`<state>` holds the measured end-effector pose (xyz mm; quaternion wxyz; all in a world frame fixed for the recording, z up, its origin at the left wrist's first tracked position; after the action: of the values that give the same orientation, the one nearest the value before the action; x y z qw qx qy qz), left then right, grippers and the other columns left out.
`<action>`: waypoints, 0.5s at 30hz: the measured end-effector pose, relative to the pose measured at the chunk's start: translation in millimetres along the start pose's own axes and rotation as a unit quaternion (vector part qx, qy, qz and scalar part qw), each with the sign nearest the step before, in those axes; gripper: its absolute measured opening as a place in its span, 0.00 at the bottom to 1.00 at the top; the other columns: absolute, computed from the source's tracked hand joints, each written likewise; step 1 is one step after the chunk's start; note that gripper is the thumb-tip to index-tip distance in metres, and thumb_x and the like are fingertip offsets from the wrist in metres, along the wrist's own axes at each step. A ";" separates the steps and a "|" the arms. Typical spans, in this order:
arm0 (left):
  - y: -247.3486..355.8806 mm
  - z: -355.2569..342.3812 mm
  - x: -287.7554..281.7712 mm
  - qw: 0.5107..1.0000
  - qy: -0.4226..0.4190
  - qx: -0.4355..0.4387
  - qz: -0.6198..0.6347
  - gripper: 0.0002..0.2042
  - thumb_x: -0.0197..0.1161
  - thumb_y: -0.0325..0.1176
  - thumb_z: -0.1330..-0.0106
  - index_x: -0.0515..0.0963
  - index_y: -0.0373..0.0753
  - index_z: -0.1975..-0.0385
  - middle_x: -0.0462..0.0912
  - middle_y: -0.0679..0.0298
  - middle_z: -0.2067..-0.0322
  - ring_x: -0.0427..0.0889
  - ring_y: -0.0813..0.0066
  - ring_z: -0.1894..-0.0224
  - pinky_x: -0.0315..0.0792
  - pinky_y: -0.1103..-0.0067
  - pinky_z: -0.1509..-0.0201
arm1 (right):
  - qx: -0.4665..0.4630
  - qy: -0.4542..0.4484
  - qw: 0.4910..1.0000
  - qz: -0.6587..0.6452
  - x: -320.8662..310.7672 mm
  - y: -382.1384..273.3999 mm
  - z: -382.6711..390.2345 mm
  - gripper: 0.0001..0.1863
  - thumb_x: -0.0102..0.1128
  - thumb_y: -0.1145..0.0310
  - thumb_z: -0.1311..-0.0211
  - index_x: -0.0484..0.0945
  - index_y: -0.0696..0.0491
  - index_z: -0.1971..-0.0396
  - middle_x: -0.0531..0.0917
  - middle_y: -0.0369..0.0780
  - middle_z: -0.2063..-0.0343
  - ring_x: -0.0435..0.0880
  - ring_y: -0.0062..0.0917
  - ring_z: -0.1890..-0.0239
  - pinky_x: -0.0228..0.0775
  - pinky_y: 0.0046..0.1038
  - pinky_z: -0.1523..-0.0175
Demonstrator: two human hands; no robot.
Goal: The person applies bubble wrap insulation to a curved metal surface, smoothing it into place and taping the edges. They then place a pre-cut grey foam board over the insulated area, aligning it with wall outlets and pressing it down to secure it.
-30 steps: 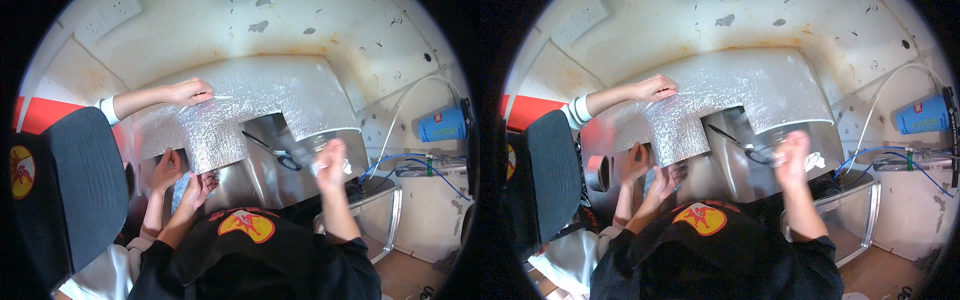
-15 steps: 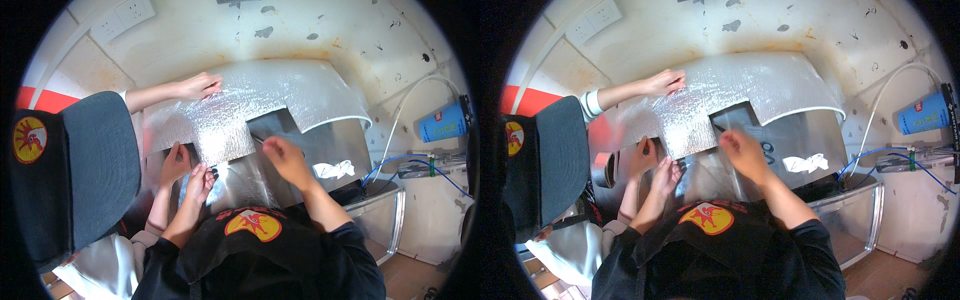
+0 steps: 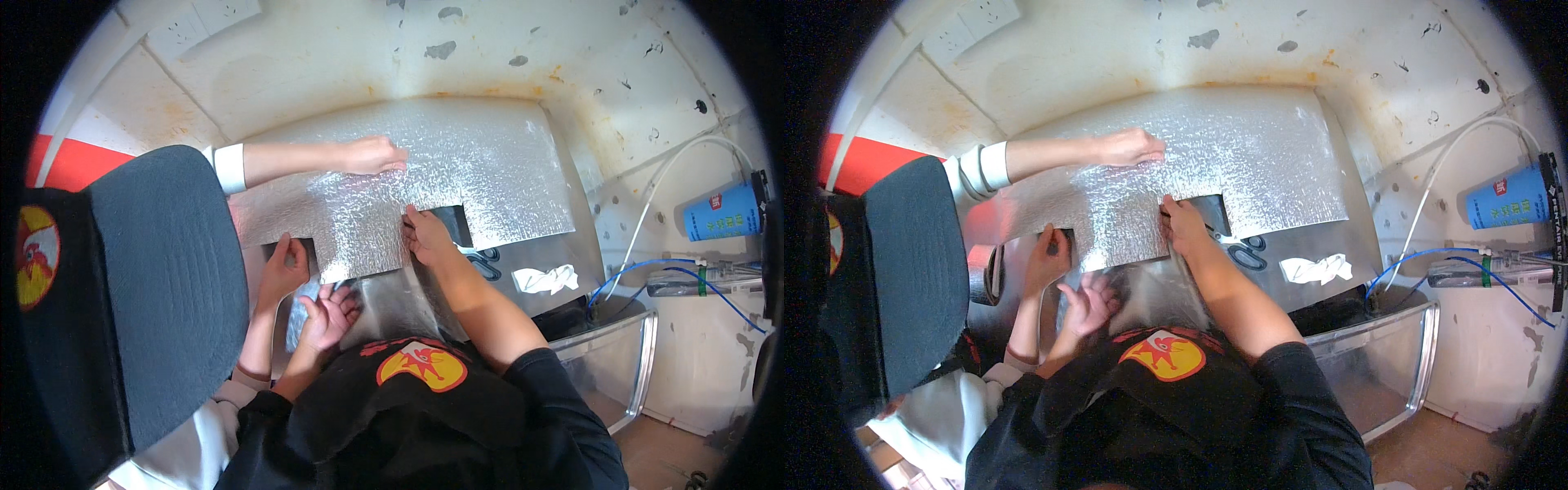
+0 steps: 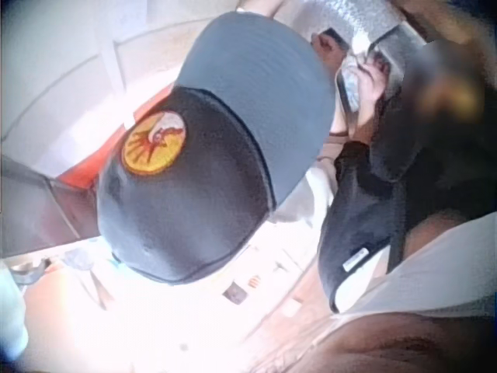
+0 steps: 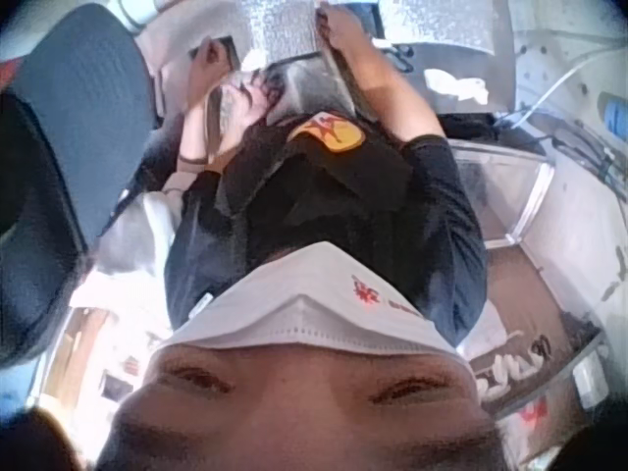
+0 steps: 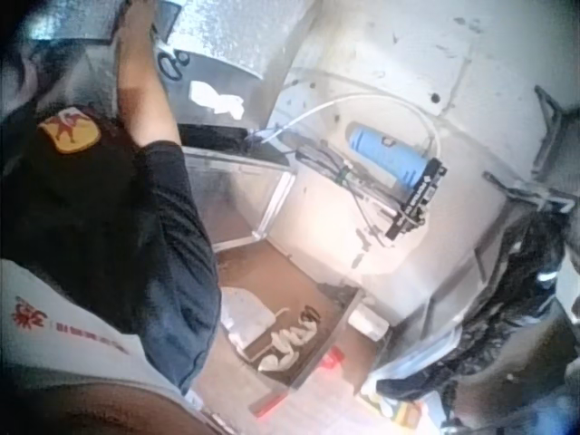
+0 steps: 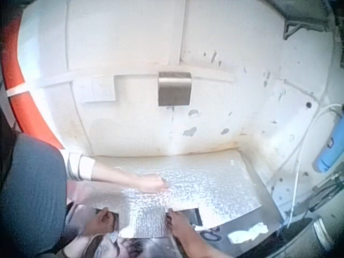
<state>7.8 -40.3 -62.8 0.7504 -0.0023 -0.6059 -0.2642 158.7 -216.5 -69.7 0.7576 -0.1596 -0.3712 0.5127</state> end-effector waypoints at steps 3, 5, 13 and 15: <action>-32.1 -10.6 10.8 0.983 0.010 -0.080 -0.165 0.36 0.49 0.63 0.46 0.51 0.55 0.39 0.65 0.63 0.47 0.70 0.67 0.53 0.65 0.69 0.51 | -0.025 -0.053 0.997 -0.048 6.2 -6.6 0.6 0.10 0.53 0.62 0.39 0.69 0.52 0.64 0.75 0.35 0.68 0.76 0.23 0.67 0.70 0.26 0.62; -49.4 -36.9 30.5 0.975 0.014 -0.095 -0.202 0.27 0.46 0.55 0.37 0.53 0.51 0.41 0.66 0.61 0.48 0.71 0.66 0.53 0.66 0.69 0.52 | -0.026 -0.068 0.996 -0.059 6.1 -11.8 3.9 0.11 0.53 0.61 0.39 0.70 0.53 0.64 0.76 0.35 0.68 0.76 0.24 0.67 0.71 0.26 0.62; -58.1 -94.0 58.0 0.983 0.179 -0.019 -0.046 0.21 0.46 0.49 0.34 0.64 0.38 0.51 0.73 0.59 0.57 0.73 0.64 0.57 0.69 0.68 0.52 | 0.021 -0.068 0.975 0.210 2.1 -39.1 27.2 0.14 0.53 0.57 0.39 0.73 0.54 0.68 0.76 0.33 0.76 0.74 0.21 0.75 0.66 0.23 0.70; -55.4 -90.3 45.7 0.982 0.181 -0.010 -0.043 0.21 0.47 0.48 0.34 0.65 0.37 0.52 0.74 0.59 0.58 0.74 0.66 0.58 0.70 0.70 0.52 | -0.055 -0.097 0.881 0.460 10.9 -60.2 53.6 0.13 0.53 0.60 0.40 0.75 0.55 0.74 0.77 0.36 0.81 0.75 0.26 0.78 0.66 0.28 0.72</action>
<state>73.4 -135.2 -62.6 0.8356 0.0642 -0.4566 -0.2986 161.6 -239.7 8.2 0.3871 -0.3037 -0.3552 0.7949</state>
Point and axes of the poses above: each hand's wrist, its own z-axis away from the middle knuckle, its own x-axis out of the palm, y = z × x, the point moved 8 cm from there along -z, towards the middle knuckle
